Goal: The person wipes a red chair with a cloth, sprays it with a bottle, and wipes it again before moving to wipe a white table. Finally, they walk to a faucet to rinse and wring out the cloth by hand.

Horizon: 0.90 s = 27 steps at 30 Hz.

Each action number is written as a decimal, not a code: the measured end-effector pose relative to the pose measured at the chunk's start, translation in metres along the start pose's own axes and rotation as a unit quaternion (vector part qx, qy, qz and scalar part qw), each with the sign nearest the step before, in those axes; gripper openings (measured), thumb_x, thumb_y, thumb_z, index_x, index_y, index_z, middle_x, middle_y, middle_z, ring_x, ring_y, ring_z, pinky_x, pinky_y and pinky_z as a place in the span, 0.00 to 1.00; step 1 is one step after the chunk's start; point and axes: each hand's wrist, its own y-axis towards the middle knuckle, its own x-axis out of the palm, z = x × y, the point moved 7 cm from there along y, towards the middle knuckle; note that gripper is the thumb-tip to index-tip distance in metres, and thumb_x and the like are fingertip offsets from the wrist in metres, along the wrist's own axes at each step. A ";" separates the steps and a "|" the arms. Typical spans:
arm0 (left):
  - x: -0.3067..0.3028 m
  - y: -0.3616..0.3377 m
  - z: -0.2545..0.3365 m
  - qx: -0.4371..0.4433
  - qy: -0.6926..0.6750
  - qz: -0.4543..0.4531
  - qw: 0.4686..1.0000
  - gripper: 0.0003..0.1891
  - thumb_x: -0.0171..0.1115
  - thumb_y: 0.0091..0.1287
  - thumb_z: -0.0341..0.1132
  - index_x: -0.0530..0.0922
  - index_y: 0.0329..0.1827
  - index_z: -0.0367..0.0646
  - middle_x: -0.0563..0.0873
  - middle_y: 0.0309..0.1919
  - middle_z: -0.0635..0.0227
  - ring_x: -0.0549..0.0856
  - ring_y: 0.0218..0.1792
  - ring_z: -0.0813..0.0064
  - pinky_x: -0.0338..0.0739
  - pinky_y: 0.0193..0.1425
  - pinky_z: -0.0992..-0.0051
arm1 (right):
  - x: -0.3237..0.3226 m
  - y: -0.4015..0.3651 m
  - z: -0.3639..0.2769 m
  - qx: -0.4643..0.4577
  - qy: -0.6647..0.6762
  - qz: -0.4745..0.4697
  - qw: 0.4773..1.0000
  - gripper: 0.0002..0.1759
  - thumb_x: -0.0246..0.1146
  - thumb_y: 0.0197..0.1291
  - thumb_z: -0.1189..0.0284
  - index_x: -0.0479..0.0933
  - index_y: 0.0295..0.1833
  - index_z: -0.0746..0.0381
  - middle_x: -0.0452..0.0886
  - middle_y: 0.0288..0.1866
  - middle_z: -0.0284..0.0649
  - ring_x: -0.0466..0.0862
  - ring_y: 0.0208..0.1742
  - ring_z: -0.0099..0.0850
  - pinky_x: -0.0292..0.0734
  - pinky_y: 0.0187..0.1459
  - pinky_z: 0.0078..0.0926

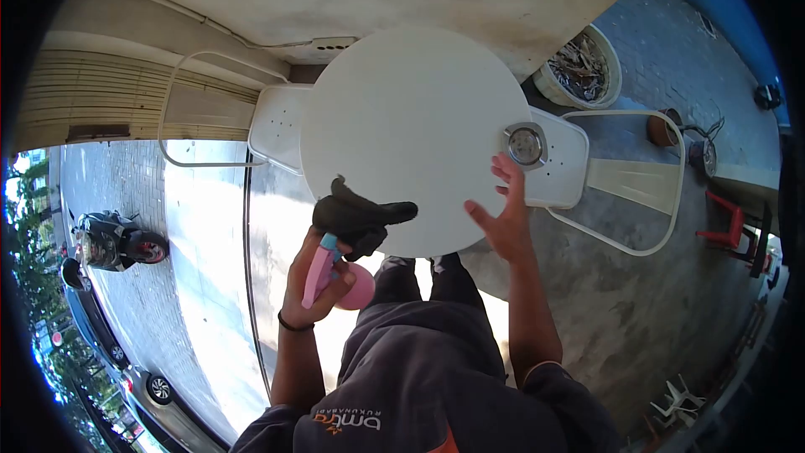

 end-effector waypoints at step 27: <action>0.002 0.097 -0.116 0.073 0.143 0.030 0.987 0.10 0.62 0.58 0.32 0.79 0.42 0.40 0.87 0.38 0.55 0.87 0.40 0.52 0.81 0.47 0.60 | 0.088 -0.095 0.057 0.217 0.372 0.089 0.898 0.22 0.68 0.54 0.76 0.77 0.56 0.68 0.84 0.46 0.39 0.85 0.47 0.33 0.80 0.52 0.32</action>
